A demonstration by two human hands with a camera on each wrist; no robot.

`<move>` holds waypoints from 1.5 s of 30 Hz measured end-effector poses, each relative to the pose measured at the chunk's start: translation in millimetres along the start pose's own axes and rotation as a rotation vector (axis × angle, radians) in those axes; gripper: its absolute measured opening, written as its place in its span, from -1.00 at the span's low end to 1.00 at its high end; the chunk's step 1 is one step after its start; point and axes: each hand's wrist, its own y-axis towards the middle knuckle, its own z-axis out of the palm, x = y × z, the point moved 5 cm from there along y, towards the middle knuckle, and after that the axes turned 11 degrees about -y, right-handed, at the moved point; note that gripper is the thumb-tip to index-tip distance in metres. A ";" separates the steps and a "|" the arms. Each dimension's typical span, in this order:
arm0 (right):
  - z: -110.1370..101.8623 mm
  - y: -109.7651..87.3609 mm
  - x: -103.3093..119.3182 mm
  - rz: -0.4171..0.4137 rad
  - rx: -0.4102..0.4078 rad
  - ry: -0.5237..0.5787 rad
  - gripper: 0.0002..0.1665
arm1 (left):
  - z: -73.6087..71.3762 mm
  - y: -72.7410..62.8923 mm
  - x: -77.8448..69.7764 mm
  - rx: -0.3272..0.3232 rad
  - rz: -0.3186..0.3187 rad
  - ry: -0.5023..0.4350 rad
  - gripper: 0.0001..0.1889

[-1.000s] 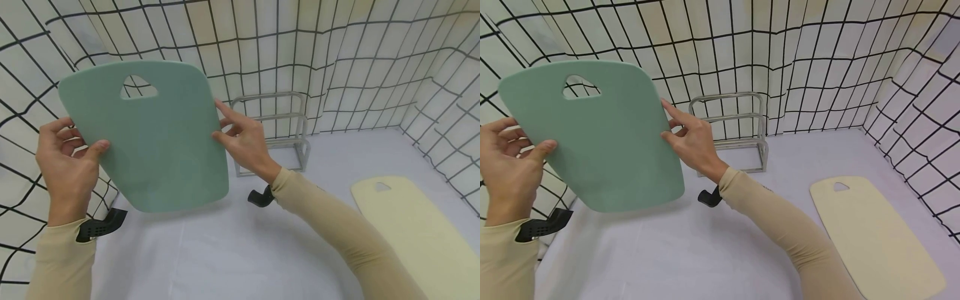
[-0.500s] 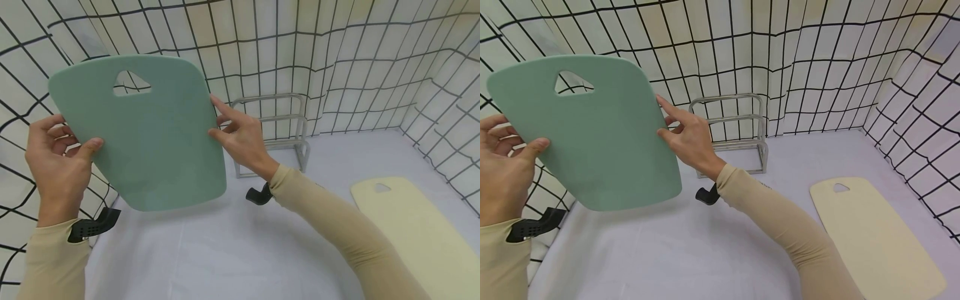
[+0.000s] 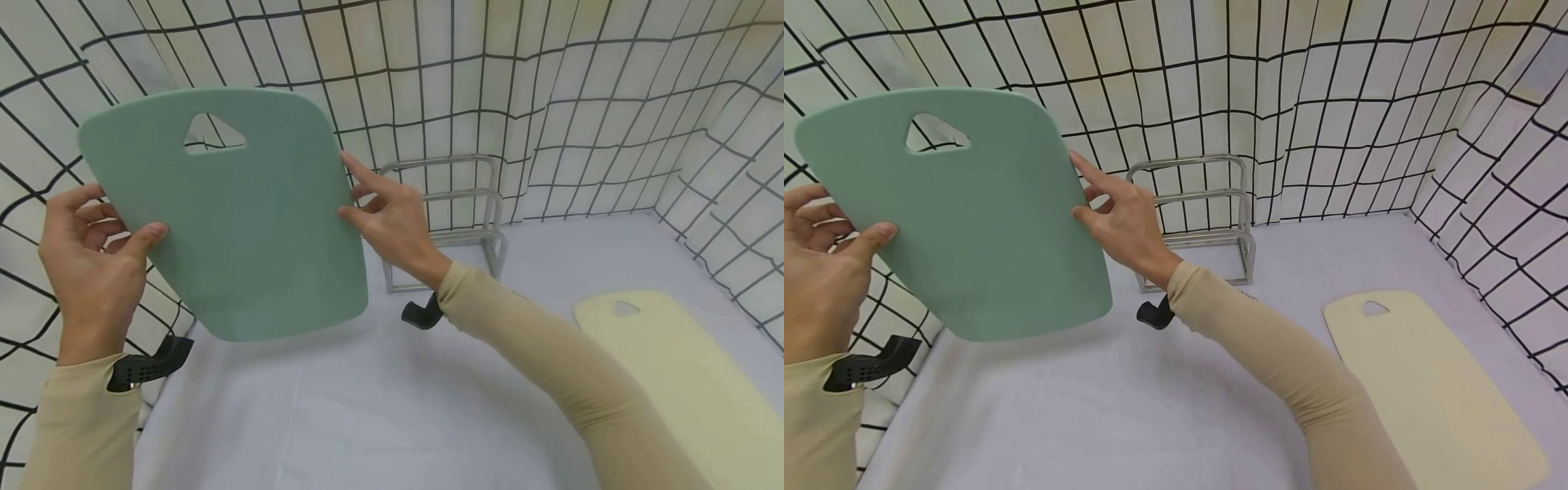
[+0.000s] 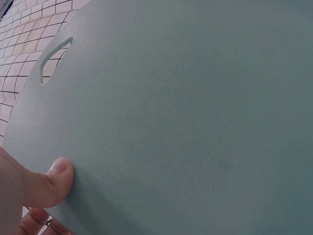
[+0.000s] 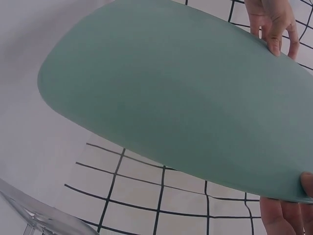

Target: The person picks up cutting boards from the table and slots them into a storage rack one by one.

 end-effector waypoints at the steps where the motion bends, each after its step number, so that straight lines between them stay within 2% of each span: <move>1: 0.3 0.8 -0.3 -0.003 0.002 -0.003 -0.17 | 0.3 0.4 0.1 0.000 0.000 -0.002 -0.33; 8: 1.4 5.0 -1.8 -0.009 0.004 0.007 -0.17 | 1.2 5.1 -0.6 -0.006 0.026 -0.024 -0.34; 19: 4.7 13.8 -2.7 -0.051 0.001 -0.024 -0.18 | 3.0 11.0 1.9 -0.017 0.034 0.022 -0.36; 45: 14.7 28.7 -18.5 -0.001 -0.025 -0.026 -0.19 | 17.3 16.5 -0.3 -0.076 0.047 -0.070 -0.42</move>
